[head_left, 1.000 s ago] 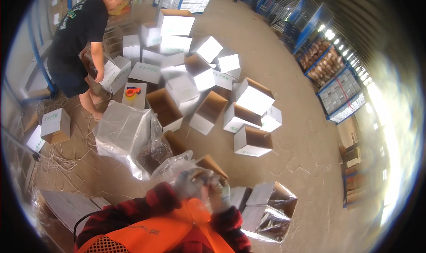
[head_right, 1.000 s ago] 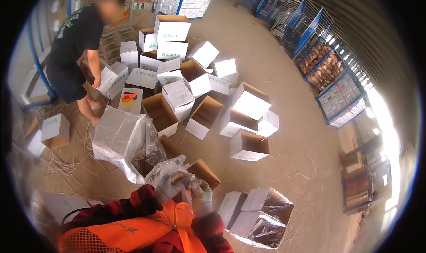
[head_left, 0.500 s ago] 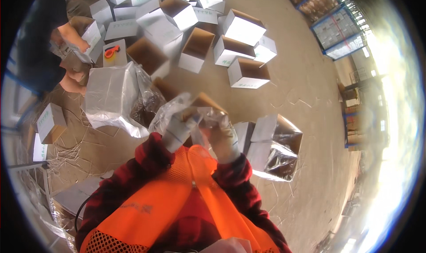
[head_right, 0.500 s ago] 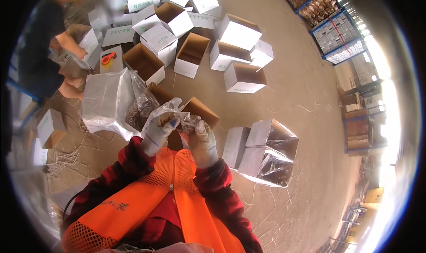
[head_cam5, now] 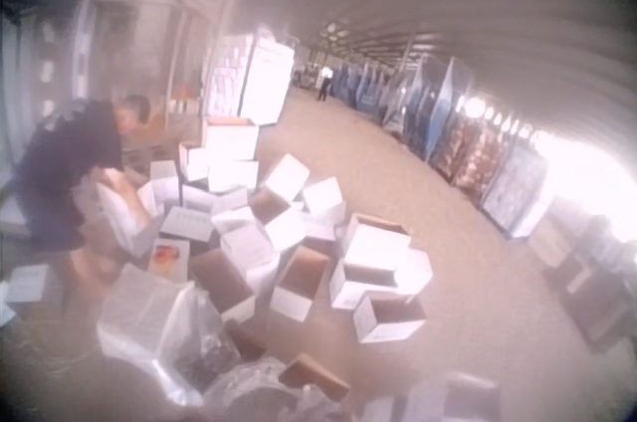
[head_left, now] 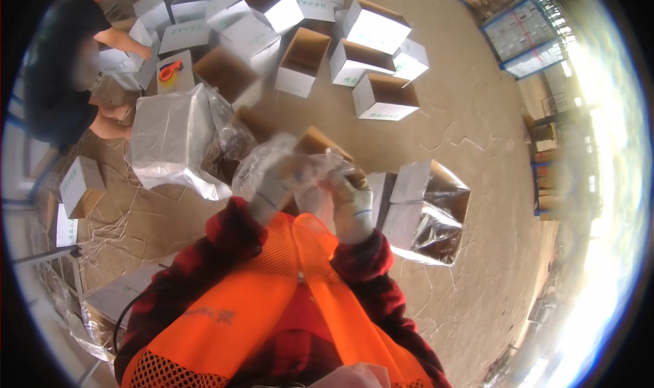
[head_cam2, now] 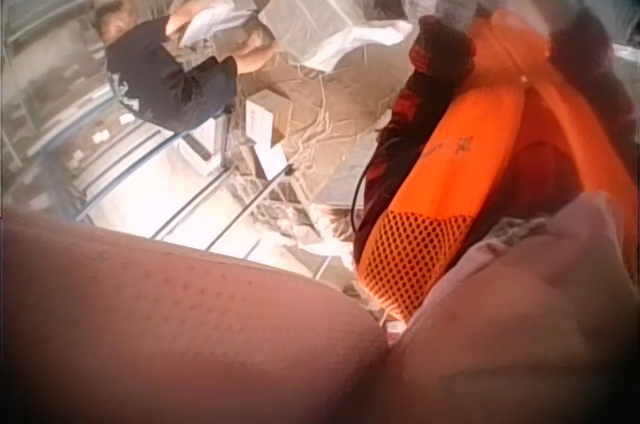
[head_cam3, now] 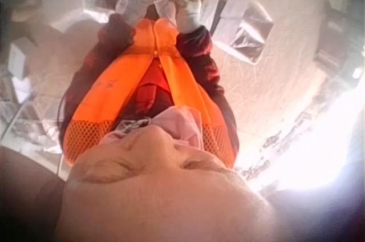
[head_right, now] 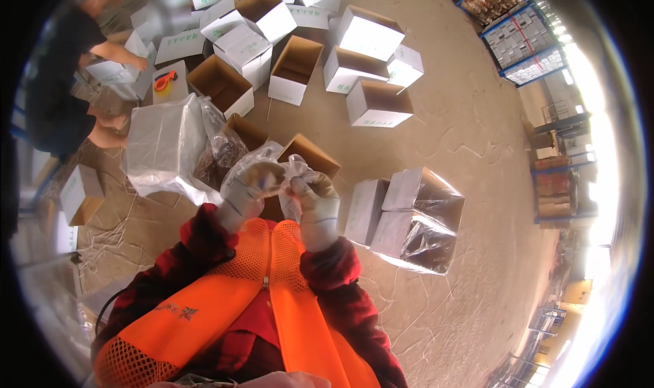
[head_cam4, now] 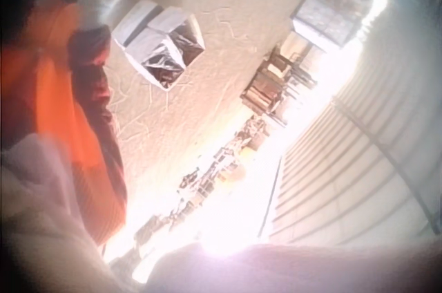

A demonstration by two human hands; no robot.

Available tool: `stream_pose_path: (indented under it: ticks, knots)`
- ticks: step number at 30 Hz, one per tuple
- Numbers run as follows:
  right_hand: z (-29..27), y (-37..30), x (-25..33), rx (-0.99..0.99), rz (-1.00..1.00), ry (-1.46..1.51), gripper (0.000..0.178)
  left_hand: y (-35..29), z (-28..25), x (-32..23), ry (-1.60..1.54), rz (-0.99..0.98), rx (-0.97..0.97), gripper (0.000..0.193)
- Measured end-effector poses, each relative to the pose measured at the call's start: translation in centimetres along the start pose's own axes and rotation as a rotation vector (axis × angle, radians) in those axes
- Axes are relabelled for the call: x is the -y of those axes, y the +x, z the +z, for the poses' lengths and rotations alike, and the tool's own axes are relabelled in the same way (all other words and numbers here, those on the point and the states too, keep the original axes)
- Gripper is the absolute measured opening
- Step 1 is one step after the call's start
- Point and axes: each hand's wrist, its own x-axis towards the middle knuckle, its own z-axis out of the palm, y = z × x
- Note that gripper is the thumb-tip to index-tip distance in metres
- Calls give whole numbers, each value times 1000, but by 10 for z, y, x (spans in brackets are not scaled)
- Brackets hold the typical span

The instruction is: Insert large plastic bag liners into empty cardboard boxes on a warehouse floor.

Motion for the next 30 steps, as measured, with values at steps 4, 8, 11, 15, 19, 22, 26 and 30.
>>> stream_pose_path:
  ticks: [4, 8, 11, 15, 19, 22, 26, 30]
  knots:
    - [-16, 2, -10, 32, -1, 48, 13, 5, 6, 3, 8, 11, 92, 19]
    - [-37, 7, -6, 41, -29, 23, 18, 14, -7, 3, -71, 33, -27, 17]
    - [-31, 0, 3, -9, -8, -42, 21, 17, 8, 22, 64, 14, 45, 13]
    - [-58, 9, 9, -15, -36, -73, 26, 26, 3, 34, -28, -41, 1, 13]
    - [-50, 13, -6, -15, -69, -217, 28, 42, -15, 65, 384, 216, -166, 13]
    - [-70, 16, -18, 17, 2, -409, 29, 49, -9, 51, 763, 410, -37, 14]
    - [-70, 27, -4, -95, 101, -180, 19, 83, -107, 20, 637, 276, -283, 25]
    - [-47, 34, -5, -100, 76, -6, 11, 44, -107, 18, 104, -15, -308, 26]
